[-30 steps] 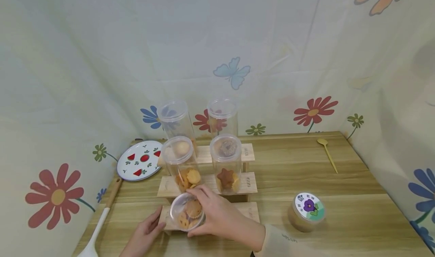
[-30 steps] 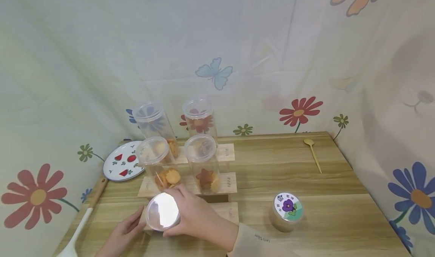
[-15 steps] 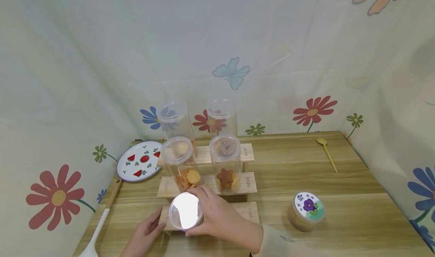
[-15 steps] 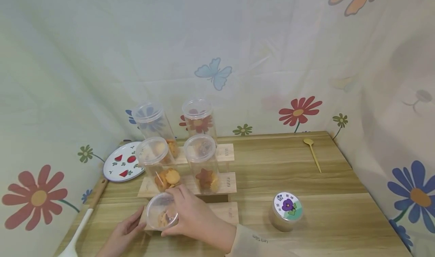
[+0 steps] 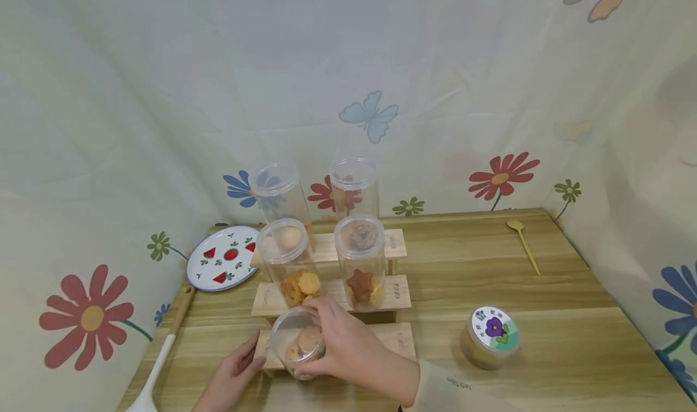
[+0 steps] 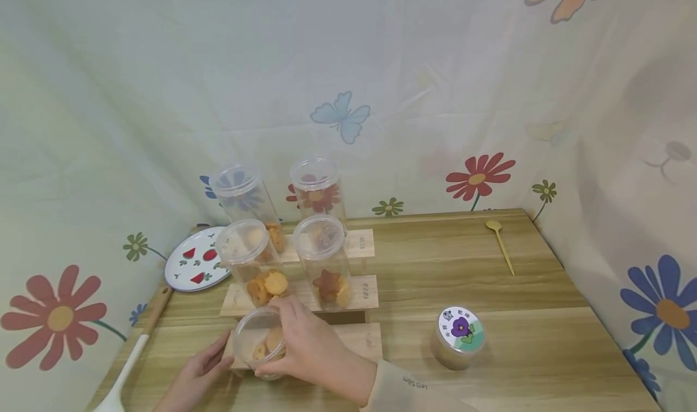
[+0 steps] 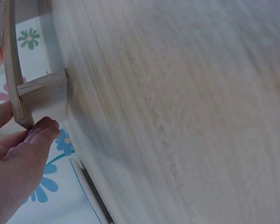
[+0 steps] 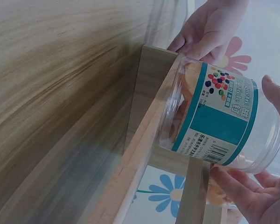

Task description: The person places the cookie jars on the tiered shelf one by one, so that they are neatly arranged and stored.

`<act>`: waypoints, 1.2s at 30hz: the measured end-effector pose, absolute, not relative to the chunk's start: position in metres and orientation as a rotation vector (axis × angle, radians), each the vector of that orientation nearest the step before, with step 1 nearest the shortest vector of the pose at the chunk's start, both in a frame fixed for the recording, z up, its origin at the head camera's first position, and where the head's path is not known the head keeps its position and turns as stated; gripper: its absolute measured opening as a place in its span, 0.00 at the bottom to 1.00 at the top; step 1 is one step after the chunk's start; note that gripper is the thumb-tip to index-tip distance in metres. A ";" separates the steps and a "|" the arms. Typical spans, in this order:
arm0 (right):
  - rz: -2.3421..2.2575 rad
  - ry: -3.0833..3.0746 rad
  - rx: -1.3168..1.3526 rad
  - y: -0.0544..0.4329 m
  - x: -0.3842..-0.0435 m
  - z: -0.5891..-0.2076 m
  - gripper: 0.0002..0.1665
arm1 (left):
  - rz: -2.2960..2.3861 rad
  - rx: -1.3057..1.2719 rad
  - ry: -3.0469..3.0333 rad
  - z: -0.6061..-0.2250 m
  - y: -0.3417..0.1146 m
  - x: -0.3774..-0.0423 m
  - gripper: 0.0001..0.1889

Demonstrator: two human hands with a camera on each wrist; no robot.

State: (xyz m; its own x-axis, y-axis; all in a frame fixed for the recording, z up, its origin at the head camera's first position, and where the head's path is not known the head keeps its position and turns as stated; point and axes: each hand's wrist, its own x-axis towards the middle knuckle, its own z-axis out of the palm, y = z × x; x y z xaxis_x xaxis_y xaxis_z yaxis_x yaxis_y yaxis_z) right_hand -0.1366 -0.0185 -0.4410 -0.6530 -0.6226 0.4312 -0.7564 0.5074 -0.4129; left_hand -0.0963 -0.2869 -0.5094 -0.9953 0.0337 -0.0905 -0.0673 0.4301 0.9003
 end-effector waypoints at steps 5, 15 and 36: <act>0.866 -2.525 1.170 -0.018 -0.136 -0.442 0.59 | 1.622 -0.041 2.568 -0.509 -0.287 -0.097 0.30; 0.859 -2.426 1.186 -0.015 -0.133 -0.435 0.61 | 1.612 -0.066 2.564 -0.510 -0.288 -0.097 0.31; 1.059 -2.011 1.362 0.036 -0.111 -0.398 0.26 | 1.648 -0.044 2.568 -0.507 -0.286 -0.095 0.29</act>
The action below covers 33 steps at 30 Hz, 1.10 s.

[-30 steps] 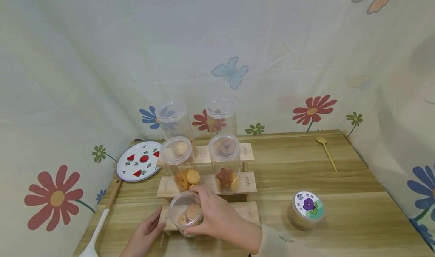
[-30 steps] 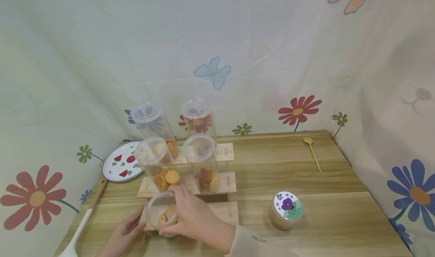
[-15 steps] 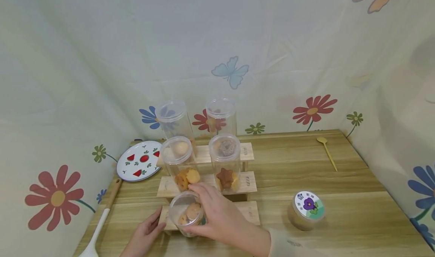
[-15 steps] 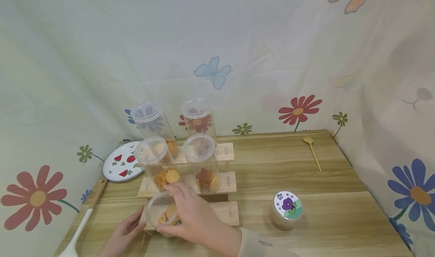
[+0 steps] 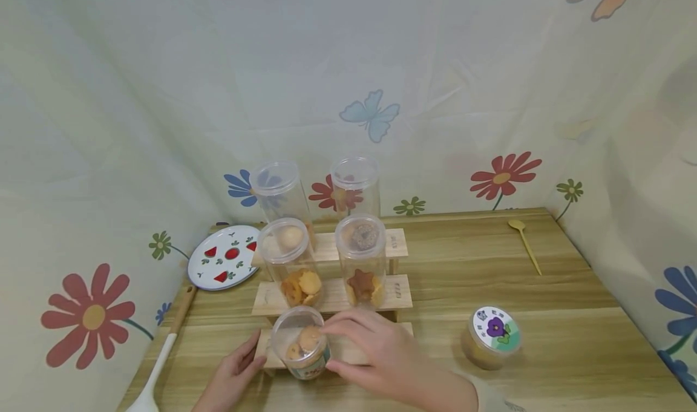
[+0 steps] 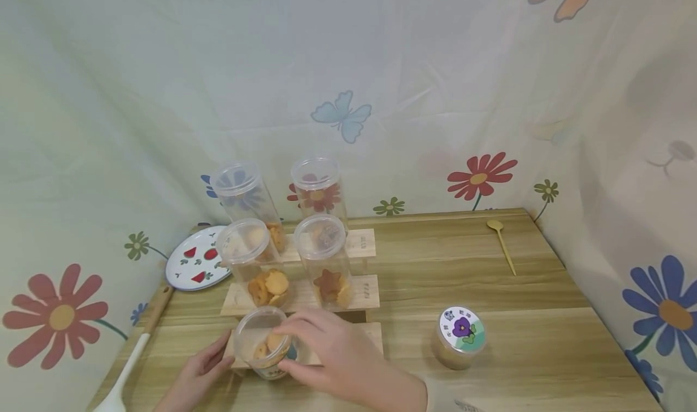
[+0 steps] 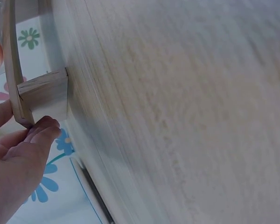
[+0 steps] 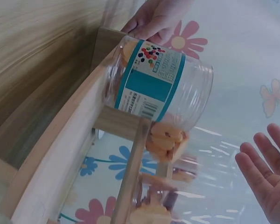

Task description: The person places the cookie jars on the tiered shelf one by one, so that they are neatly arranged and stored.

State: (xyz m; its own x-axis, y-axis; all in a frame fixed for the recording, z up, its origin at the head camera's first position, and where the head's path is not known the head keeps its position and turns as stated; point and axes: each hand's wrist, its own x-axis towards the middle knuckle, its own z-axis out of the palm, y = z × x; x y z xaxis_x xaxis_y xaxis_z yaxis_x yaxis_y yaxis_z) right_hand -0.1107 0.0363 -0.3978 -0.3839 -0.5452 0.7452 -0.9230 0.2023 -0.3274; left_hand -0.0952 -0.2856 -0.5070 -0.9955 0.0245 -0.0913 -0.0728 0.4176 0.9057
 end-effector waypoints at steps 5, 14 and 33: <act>1.065 -1.974 1.325 0.055 -0.107 -0.394 0.22 | 1.647 -0.047 2.554 -0.506 -0.286 -0.096 0.30; 1.054 -2.111 1.153 0.092 -0.108 -0.401 0.20 | 1.665 -0.040 2.546 -0.511 -0.287 -0.097 0.30; 0.825 -2.539 0.479 0.175 -0.120 -0.427 0.36 | 1.584 -0.073 2.561 -0.511 -0.289 -0.098 0.31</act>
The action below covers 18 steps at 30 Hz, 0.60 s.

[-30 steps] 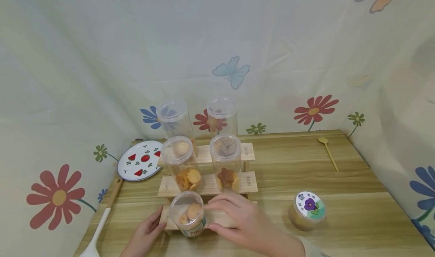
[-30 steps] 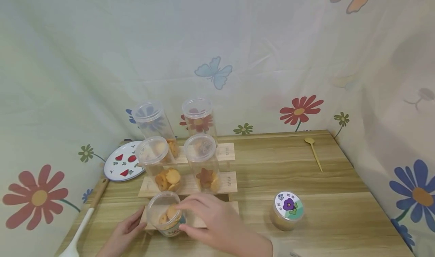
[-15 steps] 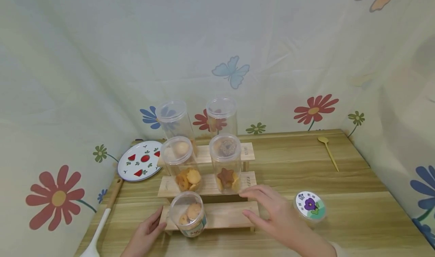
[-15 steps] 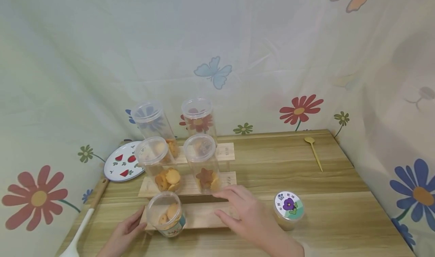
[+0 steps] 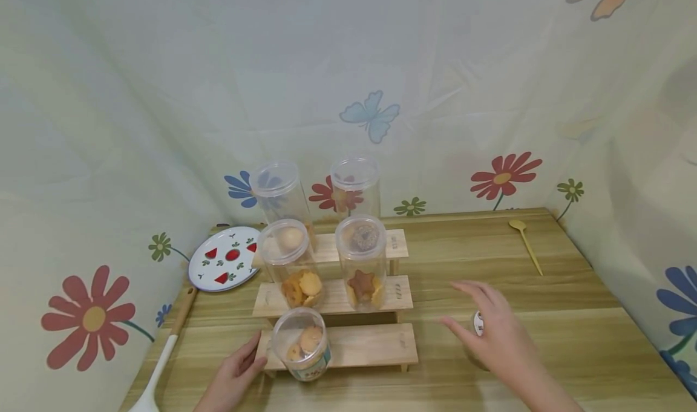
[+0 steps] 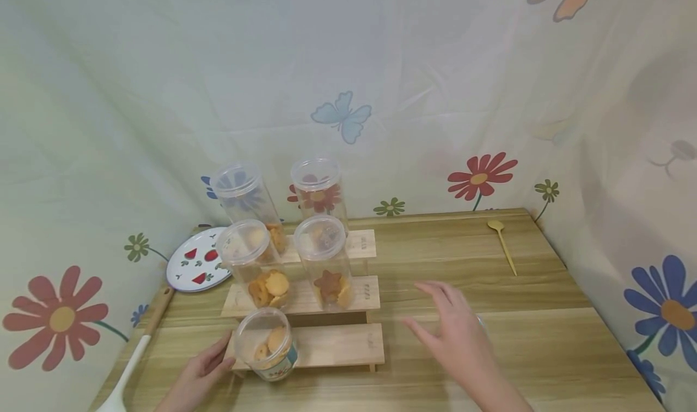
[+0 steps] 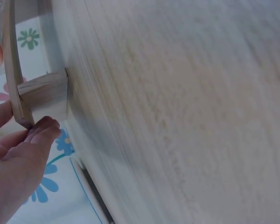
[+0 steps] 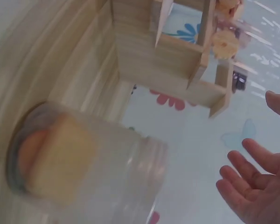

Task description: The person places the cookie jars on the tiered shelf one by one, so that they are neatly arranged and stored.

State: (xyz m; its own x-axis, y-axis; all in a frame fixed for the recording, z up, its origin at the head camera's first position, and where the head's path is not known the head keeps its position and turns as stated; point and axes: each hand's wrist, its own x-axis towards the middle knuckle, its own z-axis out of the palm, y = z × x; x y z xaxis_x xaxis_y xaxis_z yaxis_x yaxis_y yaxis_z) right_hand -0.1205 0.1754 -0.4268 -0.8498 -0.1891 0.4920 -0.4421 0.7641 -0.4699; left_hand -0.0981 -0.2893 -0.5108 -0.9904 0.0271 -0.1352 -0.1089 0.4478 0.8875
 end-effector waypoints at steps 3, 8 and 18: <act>0.865 -2.592 0.380 0.184 -0.119 -0.432 0.42 | 1.593 -0.076 2.555 -0.511 -0.289 -0.098 0.31; 0.936 -2.696 0.262 0.199 -0.118 -0.442 0.54 | 1.595 -0.070 2.562 -0.510 -0.288 -0.097 0.31; 1.017 -2.795 0.160 0.223 -0.114 -0.458 0.63 | 1.604 -0.053 2.579 -0.507 -0.285 -0.096 0.30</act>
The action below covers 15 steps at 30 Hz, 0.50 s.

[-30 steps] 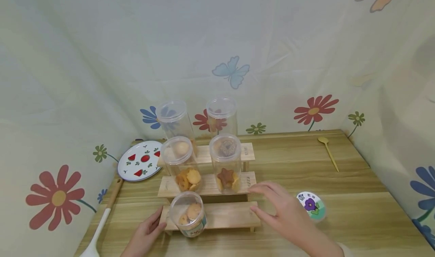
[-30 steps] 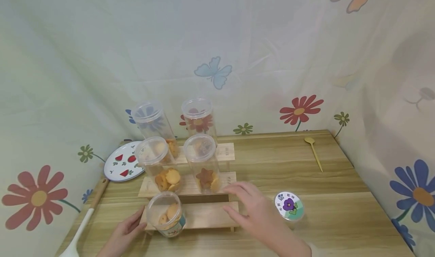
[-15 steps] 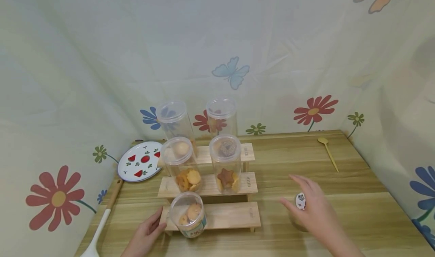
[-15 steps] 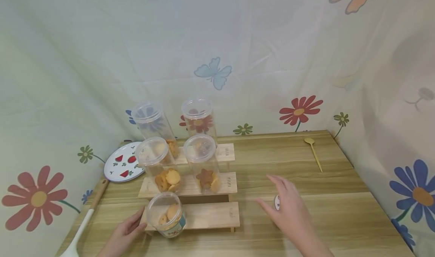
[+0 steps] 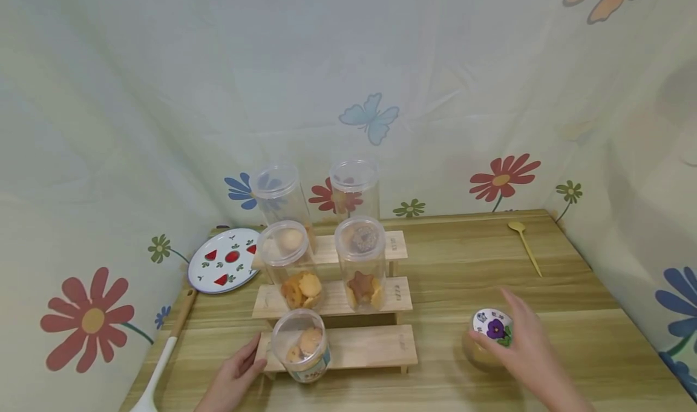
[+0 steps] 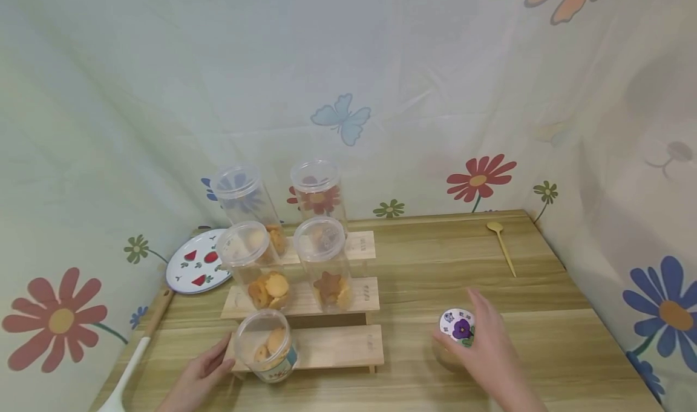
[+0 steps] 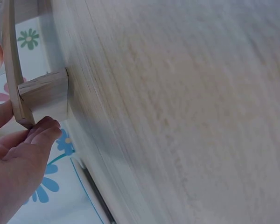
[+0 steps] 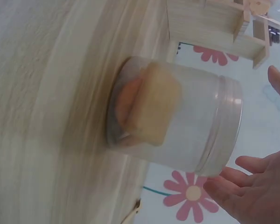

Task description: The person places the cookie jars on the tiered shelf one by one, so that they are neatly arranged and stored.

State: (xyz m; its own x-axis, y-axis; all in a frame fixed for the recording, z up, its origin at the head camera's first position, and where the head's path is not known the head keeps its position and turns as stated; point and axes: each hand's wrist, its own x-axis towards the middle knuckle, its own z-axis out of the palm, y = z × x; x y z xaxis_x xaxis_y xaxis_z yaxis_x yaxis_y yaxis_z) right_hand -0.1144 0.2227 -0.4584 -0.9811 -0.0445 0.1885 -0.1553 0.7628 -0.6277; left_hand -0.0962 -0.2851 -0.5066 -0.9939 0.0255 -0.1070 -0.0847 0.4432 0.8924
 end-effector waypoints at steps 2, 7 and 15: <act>1.030 -2.822 0.129 0.225 -0.114 -0.461 0.66 | 1.606 -0.058 2.573 -0.506 -0.285 -0.096 0.30; 1.042 -2.843 0.104 0.234 -0.113 -0.469 0.71 | 1.595 -0.068 2.573 -0.505 -0.284 -0.096 0.30; 1.062 -2.888 0.065 0.242 -0.107 -0.481 0.73 | 1.616 -0.062 2.561 -0.506 -0.285 -0.096 0.31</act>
